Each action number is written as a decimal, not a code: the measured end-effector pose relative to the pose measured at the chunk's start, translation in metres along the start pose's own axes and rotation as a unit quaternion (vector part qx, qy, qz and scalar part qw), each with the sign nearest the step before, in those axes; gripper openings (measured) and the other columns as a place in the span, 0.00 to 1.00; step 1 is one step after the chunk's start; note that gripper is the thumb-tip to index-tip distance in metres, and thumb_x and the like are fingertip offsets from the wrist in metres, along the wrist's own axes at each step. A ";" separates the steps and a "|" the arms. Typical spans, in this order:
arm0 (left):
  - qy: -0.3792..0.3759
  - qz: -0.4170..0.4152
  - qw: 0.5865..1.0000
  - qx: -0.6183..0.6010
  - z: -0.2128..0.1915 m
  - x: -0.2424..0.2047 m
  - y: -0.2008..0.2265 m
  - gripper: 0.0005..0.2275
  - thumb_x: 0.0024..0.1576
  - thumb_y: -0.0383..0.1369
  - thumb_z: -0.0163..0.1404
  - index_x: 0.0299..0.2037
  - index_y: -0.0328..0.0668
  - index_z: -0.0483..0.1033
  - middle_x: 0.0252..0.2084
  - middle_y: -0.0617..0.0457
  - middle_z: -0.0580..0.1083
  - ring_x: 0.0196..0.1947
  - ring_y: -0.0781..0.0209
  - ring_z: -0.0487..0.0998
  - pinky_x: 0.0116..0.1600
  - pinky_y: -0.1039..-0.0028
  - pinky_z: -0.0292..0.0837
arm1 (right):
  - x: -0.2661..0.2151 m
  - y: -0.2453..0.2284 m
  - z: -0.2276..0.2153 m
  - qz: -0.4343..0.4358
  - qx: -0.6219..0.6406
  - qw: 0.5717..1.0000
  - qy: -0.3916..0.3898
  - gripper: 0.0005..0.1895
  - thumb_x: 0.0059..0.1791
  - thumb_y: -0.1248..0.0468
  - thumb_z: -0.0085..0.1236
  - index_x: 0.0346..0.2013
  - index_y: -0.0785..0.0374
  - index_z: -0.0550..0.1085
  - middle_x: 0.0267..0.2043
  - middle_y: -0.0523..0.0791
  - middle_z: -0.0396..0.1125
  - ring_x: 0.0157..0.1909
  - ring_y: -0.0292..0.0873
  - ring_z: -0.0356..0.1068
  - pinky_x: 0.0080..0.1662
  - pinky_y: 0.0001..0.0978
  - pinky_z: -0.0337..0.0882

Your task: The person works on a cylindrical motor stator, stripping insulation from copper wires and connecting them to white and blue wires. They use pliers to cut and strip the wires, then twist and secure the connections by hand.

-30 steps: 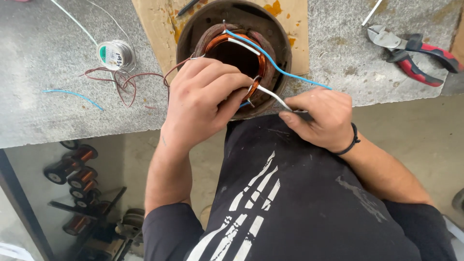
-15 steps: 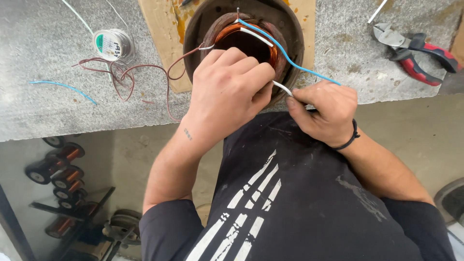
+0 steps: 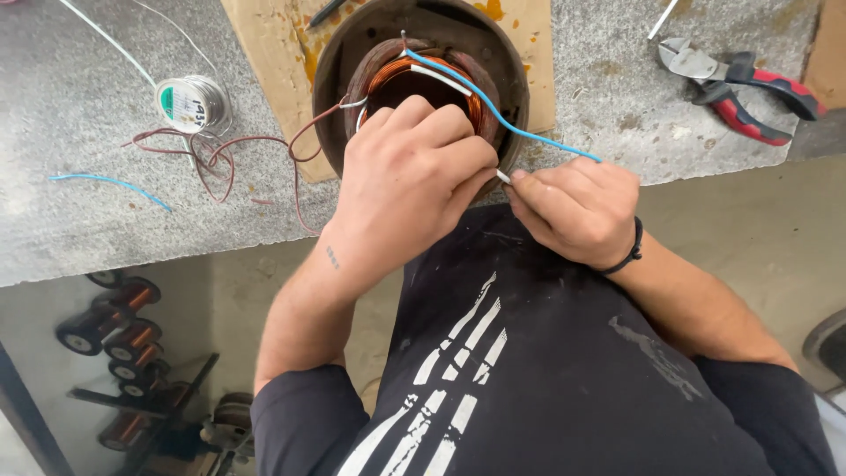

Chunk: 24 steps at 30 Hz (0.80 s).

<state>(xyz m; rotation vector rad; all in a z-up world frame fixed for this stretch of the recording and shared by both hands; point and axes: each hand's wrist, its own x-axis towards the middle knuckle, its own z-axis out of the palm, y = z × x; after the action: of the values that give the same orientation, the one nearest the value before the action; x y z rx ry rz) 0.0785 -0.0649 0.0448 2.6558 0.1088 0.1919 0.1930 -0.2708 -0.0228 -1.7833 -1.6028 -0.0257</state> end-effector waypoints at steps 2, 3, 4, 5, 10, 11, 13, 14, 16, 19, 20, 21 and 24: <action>-0.010 -0.001 1.000 -0.005 0.000 0.002 -0.001 0.08 0.64 0.38 0.55 0.32 0.54 0.75 0.32 0.59 0.67 0.33 0.54 0.67 0.35 0.64 0.61 | 0.001 0.000 -0.002 -0.009 -0.012 1.000 -0.003 0.03 0.55 0.70 0.64 0.38 0.67 0.77 0.30 0.46 0.72 0.24 0.47 0.62 0.27 0.36 0.60; -0.018 -0.005 1.000 -0.009 0.001 0.003 -0.001 0.07 0.63 0.38 0.56 0.32 0.54 0.75 0.32 0.60 0.67 0.33 0.54 0.67 0.34 0.64 0.61 | 0.002 0.001 -0.002 -0.021 -0.023 1.000 -0.006 0.03 0.56 0.69 0.64 0.40 0.67 0.77 0.31 0.45 0.72 0.24 0.46 0.62 0.27 0.35 0.59; -0.017 -0.005 1.000 -0.008 0.001 0.004 -0.003 0.07 0.63 0.38 0.56 0.32 0.54 0.75 0.32 0.60 0.67 0.33 0.54 0.67 0.34 0.64 0.61 | 0.004 0.001 -0.004 -0.022 -0.022 0.999 -0.005 0.03 0.56 0.69 0.64 0.40 0.67 0.77 0.31 0.45 0.72 0.24 0.46 0.62 0.27 0.35 0.59; -0.022 0.005 1.000 -0.008 0.000 0.005 -0.003 0.07 0.63 0.37 0.55 0.32 0.53 0.75 0.32 0.59 0.68 0.33 0.54 0.67 0.35 0.64 0.61 | 0.007 0.000 -0.006 -0.017 -0.011 1.000 -0.013 0.03 0.56 0.70 0.64 0.39 0.67 0.77 0.31 0.46 0.73 0.25 0.46 0.63 0.28 0.35 0.60; 0.014 0.025 0.999 -0.023 -0.017 -0.009 0.002 0.06 0.69 0.32 0.48 0.39 0.50 0.76 0.35 0.61 0.73 0.37 0.55 0.70 0.44 0.66 0.63 | -0.001 -0.001 -0.002 0.030 0.020 0.999 -0.024 0.04 0.56 0.68 0.64 0.38 0.66 0.78 0.32 0.47 0.74 0.28 0.48 0.69 0.32 0.36 0.67; 0.036 -0.018 0.998 -0.057 -0.023 -0.015 0.005 0.04 0.68 0.31 0.49 0.42 0.48 0.78 0.38 0.61 0.76 0.39 0.56 0.73 0.46 0.66 0.61 | -0.002 -0.001 -0.002 0.050 0.031 0.998 -0.019 0.05 0.57 0.66 0.62 0.39 0.64 0.78 0.32 0.46 0.74 0.30 0.48 0.71 0.33 0.37 0.68; 0.061 -0.061 0.992 -0.089 -0.029 -0.030 0.008 0.04 0.67 0.30 0.51 0.45 0.46 0.79 0.40 0.61 0.79 0.41 0.57 0.75 0.48 0.67 0.59 | -0.007 0.003 -0.001 0.067 0.042 0.997 -0.013 0.06 0.57 0.63 0.60 0.40 0.63 0.78 0.32 0.46 0.74 0.32 0.47 0.73 0.35 0.37 0.69; 0.090 -0.080 0.988 -0.097 -0.028 -0.038 0.007 0.04 0.67 0.30 0.51 0.43 0.44 0.80 0.39 0.58 0.80 0.38 0.56 0.76 0.47 0.67 0.61 | -0.011 0.006 0.001 0.071 0.028 0.997 -0.016 0.07 0.58 0.61 0.59 0.41 0.62 0.79 0.32 0.45 0.73 0.31 0.47 0.73 0.34 0.37 0.68; 0.119 -0.105 0.982 -0.104 -0.023 -0.056 0.009 0.05 0.66 0.31 0.52 0.41 0.42 0.80 0.37 0.55 0.80 0.34 0.55 0.76 0.46 0.67 0.64 | -0.018 0.008 0.003 0.073 0.016 0.997 -0.023 0.09 0.59 0.60 0.57 0.41 0.60 0.80 0.31 0.44 0.73 0.31 0.47 0.72 0.34 0.38 0.66; 0.100 -0.090 0.987 -0.083 -0.014 -0.073 0.005 0.04 0.65 0.30 0.53 0.43 0.42 0.80 0.38 0.56 0.80 0.34 0.56 0.76 0.44 0.67 0.68 | -0.019 0.017 0.012 0.023 0.047 0.999 0.008 0.02 0.55 0.69 0.62 0.38 0.65 0.79 0.32 0.47 0.75 0.31 0.47 0.74 0.34 0.36 0.69; 0.113 -0.103 0.985 -0.077 -0.009 -0.079 0.003 0.03 0.63 0.31 0.55 0.43 0.46 0.81 0.36 0.57 0.79 0.33 0.56 0.77 0.42 0.69 0.70 | -0.024 0.022 0.018 0.008 0.046 0.998 0.048 0.03 0.54 0.68 0.66 0.37 0.65 0.81 0.30 0.47 0.74 0.28 0.49 0.73 0.32 0.38 0.70; 0.126 -0.115 0.983 -0.070 -0.005 -0.084 0.001 0.04 0.61 0.33 0.57 0.44 0.50 0.82 0.34 0.58 0.78 0.33 0.56 0.78 0.41 0.71 0.72 | -0.028 0.027 0.025 -0.006 0.045 0.995 0.090 0.03 0.52 0.67 0.69 0.36 0.65 0.84 0.28 0.47 0.73 0.26 0.50 0.71 0.31 0.41 0.70; 0.147 -0.138 0.977 -0.072 -0.010 -0.091 -0.003 0.04 0.61 0.33 0.58 0.43 0.50 0.82 0.34 0.58 0.79 0.33 0.54 0.79 0.42 0.68 0.74 | -0.022 0.028 0.019 -0.006 0.064 0.995 0.078 0.04 0.52 0.68 0.70 0.36 0.66 0.84 0.28 0.47 0.74 0.26 0.50 0.71 0.30 0.42 0.70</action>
<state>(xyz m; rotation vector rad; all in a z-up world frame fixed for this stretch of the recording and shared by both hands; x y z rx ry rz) -0.0131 -0.0679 0.0413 2.4185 0.5343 0.4792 0.2040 -0.2787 -0.0611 -1.6317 -1.4706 -0.0653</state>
